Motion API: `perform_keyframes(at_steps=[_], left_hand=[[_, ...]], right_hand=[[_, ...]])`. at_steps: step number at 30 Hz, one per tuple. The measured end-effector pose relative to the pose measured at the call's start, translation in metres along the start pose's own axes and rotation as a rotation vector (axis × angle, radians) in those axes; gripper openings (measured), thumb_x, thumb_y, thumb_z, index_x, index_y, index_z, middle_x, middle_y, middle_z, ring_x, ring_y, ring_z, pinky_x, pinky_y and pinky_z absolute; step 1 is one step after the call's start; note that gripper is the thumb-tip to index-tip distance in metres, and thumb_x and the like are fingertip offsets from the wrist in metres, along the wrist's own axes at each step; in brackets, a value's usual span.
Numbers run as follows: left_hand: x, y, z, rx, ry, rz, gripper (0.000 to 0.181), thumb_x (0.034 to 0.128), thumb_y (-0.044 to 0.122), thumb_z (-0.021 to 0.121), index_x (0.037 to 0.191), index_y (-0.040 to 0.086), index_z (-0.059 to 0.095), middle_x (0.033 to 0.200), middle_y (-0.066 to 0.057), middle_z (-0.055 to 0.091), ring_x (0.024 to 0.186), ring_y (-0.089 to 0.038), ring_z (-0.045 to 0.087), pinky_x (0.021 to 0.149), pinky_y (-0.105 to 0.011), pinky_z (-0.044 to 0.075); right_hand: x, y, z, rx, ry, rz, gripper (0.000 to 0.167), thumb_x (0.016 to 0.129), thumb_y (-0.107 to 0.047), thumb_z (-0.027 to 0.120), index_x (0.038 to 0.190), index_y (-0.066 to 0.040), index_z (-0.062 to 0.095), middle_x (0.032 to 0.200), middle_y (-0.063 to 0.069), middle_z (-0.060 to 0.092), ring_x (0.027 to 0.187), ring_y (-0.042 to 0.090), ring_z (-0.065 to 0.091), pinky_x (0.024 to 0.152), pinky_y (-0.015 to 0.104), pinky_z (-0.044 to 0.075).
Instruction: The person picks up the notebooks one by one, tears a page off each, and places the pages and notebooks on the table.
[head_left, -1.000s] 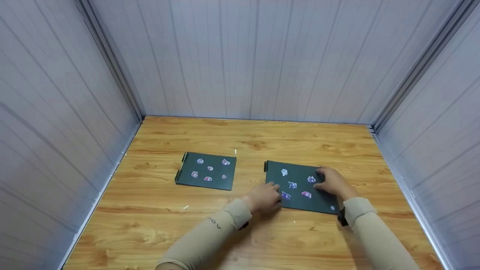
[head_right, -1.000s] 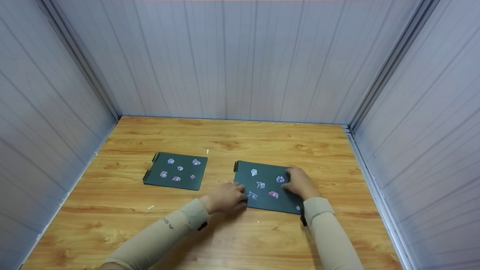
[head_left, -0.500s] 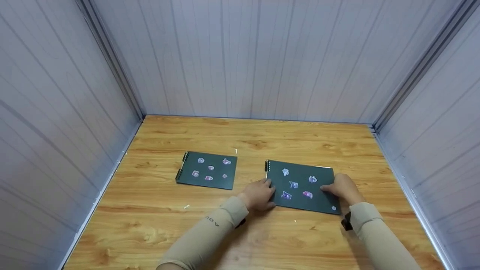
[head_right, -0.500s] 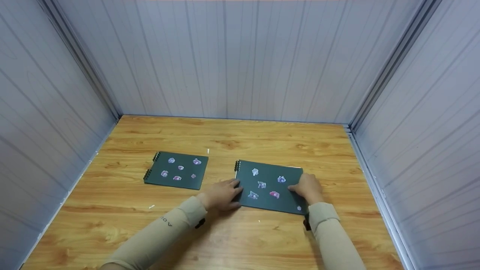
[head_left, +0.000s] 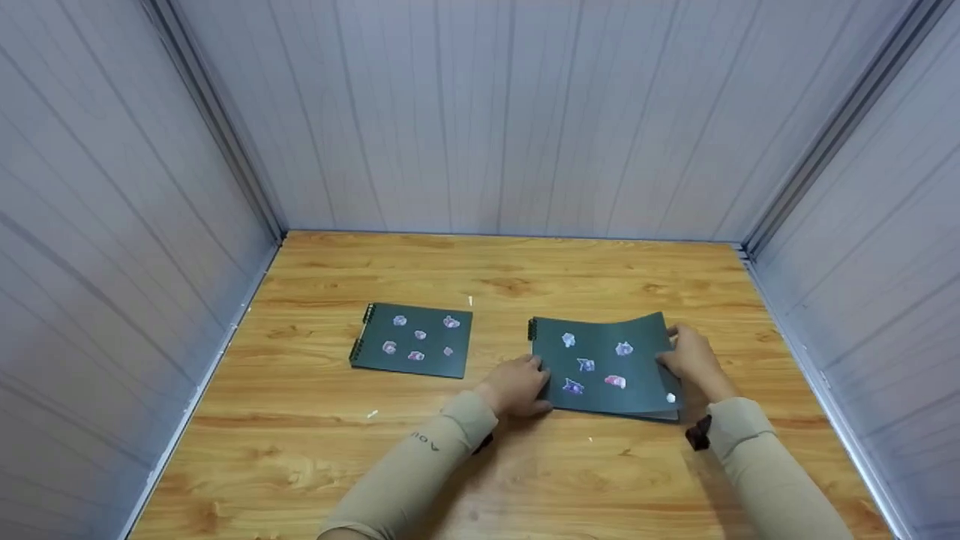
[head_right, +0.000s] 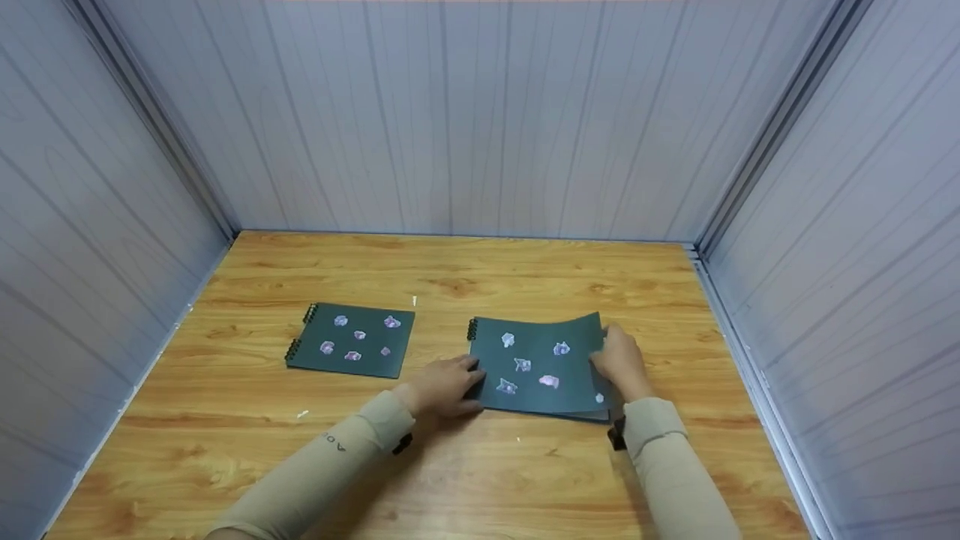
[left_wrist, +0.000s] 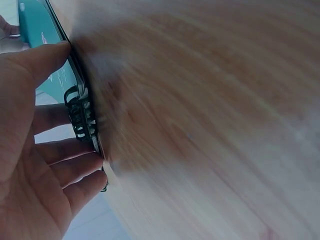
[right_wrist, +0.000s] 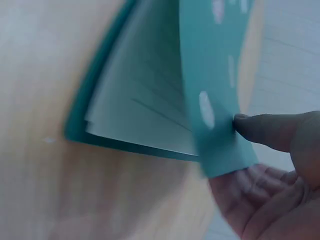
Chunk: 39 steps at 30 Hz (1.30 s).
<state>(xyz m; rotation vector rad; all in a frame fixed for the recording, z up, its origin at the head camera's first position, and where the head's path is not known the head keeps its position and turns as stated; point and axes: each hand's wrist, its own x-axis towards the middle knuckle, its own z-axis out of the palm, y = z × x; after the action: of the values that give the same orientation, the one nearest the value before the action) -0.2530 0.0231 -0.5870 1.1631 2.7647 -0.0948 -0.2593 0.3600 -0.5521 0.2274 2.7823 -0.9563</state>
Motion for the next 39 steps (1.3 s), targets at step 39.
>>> perform_keyframes(at_steps=[39], left_hand=[[-0.021,0.019,-0.062,0.088,0.400,-0.025,0.071,0.1059,0.047,0.068,0.165,0.016,0.046,0.168,-0.016,0.049,0.153,-0.039,0.051,0.117,-0.054,0.053]], right_hand=[[-0.009,-0.110,0.010,0.770,-0.094,-0.081,0.044,0.106,-0.007,0.067,0.143,0.011,0.051,0.098,0.000,0.080,0.091,0.011,0.078,0.079,0.030,0.066]])
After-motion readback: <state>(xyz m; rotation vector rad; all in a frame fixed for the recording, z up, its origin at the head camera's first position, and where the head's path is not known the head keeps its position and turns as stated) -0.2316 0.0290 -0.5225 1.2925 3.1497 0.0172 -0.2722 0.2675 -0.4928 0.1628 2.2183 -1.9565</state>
